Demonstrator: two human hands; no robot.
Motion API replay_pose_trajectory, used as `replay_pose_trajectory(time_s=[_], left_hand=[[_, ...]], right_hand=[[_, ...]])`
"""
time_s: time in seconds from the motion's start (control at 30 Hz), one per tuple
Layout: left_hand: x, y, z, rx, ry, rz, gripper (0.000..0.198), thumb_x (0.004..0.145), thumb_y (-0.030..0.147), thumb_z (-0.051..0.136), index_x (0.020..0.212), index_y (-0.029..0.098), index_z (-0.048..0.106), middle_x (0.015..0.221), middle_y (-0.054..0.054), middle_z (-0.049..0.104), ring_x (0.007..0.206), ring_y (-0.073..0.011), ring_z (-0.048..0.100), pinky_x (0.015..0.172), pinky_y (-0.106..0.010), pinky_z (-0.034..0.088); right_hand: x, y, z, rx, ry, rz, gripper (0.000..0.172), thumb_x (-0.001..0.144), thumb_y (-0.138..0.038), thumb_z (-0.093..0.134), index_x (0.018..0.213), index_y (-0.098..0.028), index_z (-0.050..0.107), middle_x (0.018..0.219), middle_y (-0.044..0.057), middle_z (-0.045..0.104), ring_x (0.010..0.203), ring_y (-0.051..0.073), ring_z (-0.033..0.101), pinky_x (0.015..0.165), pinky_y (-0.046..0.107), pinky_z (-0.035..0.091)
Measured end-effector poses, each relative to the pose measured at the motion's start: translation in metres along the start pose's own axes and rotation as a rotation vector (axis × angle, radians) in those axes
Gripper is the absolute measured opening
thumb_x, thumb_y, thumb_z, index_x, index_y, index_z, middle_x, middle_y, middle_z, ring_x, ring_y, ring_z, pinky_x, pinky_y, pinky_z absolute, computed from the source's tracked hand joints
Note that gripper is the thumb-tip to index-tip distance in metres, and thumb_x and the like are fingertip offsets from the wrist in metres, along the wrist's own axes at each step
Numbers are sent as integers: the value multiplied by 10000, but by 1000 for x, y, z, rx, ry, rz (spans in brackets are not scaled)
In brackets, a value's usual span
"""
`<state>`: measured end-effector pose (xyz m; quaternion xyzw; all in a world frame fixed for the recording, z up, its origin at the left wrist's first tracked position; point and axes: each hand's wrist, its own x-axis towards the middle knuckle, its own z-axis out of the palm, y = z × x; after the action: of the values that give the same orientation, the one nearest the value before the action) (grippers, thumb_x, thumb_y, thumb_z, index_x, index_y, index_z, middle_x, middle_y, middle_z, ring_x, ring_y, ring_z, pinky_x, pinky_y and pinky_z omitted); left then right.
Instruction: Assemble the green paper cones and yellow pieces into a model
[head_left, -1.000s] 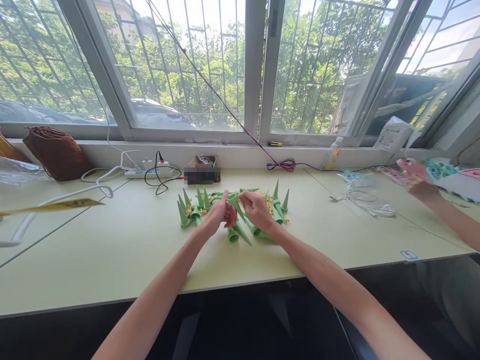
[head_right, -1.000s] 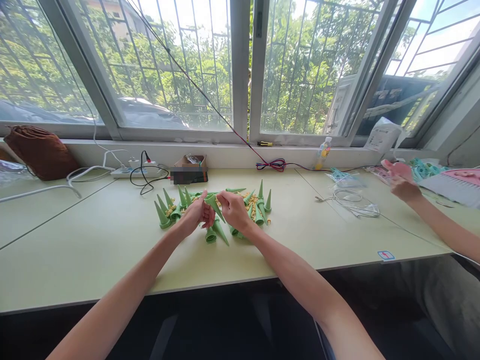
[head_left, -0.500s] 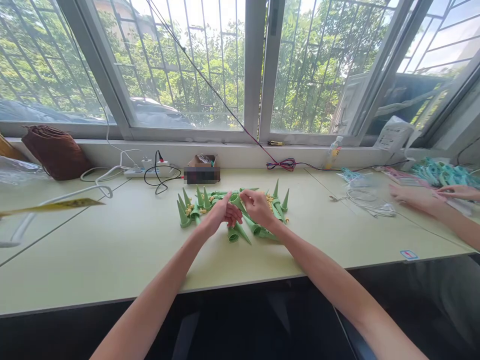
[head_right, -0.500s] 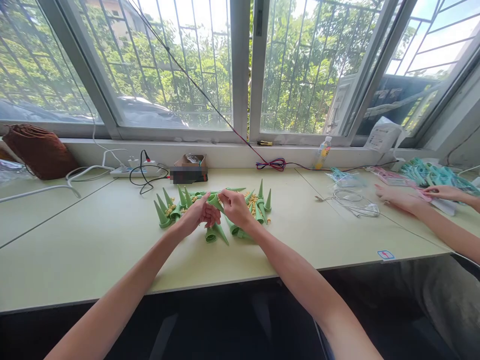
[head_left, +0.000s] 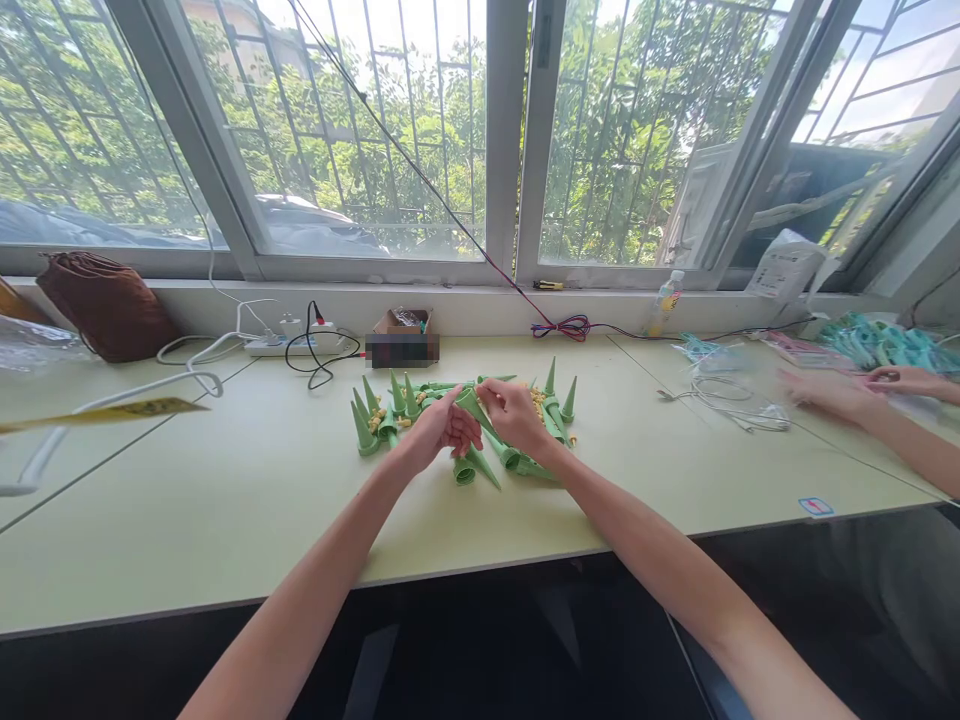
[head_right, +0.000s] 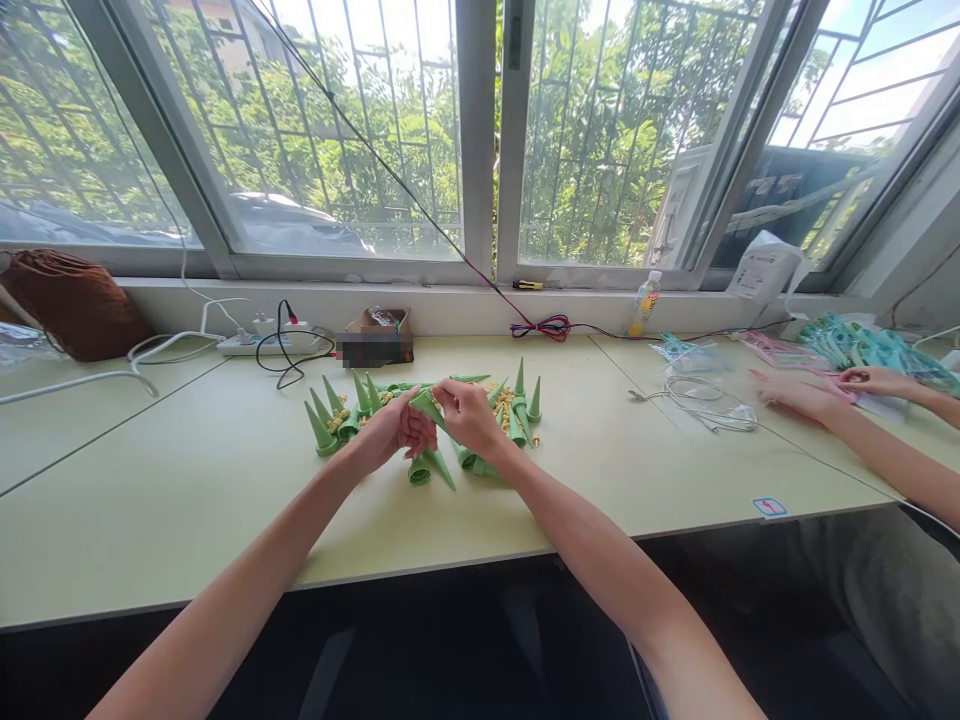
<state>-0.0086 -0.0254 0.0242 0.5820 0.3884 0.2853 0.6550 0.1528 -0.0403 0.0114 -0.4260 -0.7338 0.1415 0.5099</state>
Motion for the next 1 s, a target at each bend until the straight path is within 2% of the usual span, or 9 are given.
replay_pose_trajectory(time_s=[0.2,0.4,0.53,1.0], left_hand=[[-1,0,0,-7,-31,-11,727,869,659,333,560,90,663,574,-183,662,365,-136,488,379,-251,282],[-1,0,1,-51,-24,-8,680,851,644,406,651,68,707,691,-199,709,406,-141,522,404,-259,320],[1,0,1,-79,-8,-20,670,847,639,421,693,56,716,695,-195,711,421,-147,535,424,-259,339],[4,-1,-2,-138,9,19,607,834,627,444,703,96,706,747,-177,719,480,-135,521,467,-259,369]], right_hand=[[-1,0,0,-17,7,-2,399,964,-438,392,651,-194,431,558,-43,372,552,106,292,540,235,264],[0,0,-1,-8,47,-23,388,965,-424,409,663,-190,475,566,-47,363,545,103,294,554,238,277],[1,1,-2,-1,52,-17,357,957,-412,426,695,-187,514,574,-43,398,539,101,309,549,237,282],[2,-5,-3,0,69,-25,333,945,-390,431,689,-189,502,586,-35,415,560,105,341,559,231,300]])
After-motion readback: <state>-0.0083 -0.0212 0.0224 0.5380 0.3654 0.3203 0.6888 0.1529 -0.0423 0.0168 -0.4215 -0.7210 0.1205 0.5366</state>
